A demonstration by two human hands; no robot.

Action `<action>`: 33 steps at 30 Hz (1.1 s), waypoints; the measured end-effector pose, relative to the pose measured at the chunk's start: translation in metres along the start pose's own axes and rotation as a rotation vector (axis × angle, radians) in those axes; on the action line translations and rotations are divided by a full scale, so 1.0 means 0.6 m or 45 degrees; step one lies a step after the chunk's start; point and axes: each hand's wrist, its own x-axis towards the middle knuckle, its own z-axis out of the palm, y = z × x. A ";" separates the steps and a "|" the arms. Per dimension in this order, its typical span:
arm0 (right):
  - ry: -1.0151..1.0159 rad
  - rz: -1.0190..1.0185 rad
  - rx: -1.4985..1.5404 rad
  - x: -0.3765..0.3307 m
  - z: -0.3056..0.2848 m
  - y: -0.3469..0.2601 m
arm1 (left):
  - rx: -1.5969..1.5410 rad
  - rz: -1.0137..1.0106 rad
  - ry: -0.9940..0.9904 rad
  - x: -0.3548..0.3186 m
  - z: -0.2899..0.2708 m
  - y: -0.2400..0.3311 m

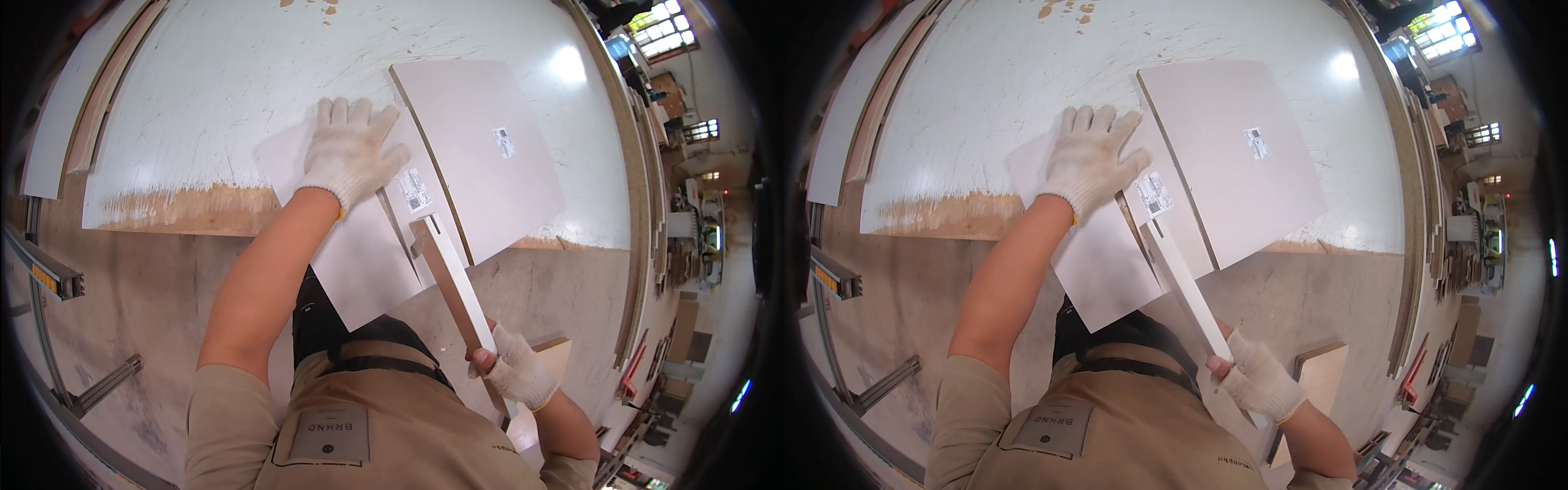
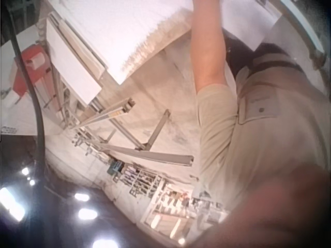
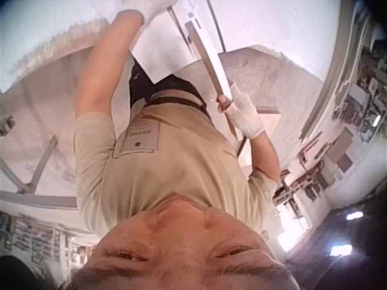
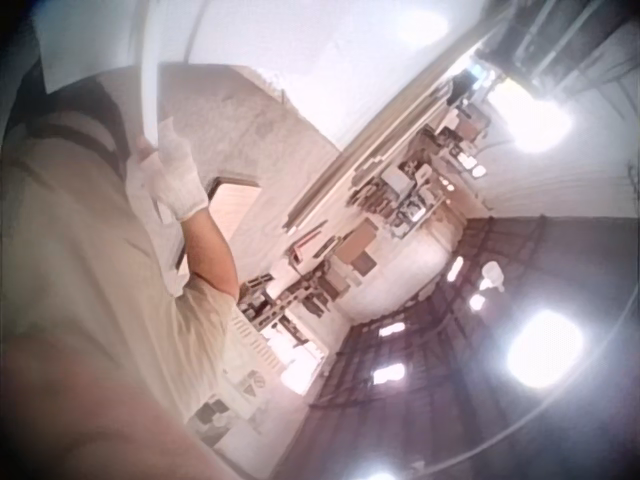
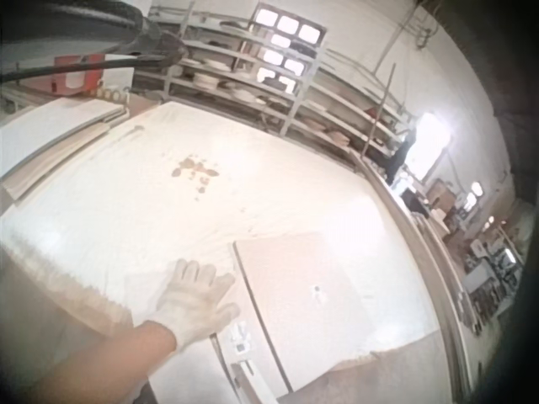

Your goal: The person puts on gloves and handles white flat-pack furniture panels, moving them between a workbench and a stack on the floor. They use shears to cut a curved strip from a panel and then gather and discard the resulting offcuts. The person continues to move and stack panels throughout the clip.

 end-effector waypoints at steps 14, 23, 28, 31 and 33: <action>-0.154 0.650 0.299 -0.027 -0.016 -0.118 | -0.026 0.011 -0.050 0.001 0.014 -0.006; 0.119 0.627 -0.510 0.055 -0.097 -0.336 | -0.154 0.025 -0.107 0.008 0.006 -0.019; 0.817 0.057 -1.018 0.183 -0.246 -0.188 | -0.193 0.125 -0.037 0.030 -0.006 -0.065; 1.070 0.014 -1.111 0.272 -0.356 -0.077 | -0.129 0.197 -0.028 0.056 -0.018 -0.100; 1.164 0.084 -1.171 0.307 -0.418 -0.025 | -0.077 0.261 -0.084 0.074 -0.028 -0.121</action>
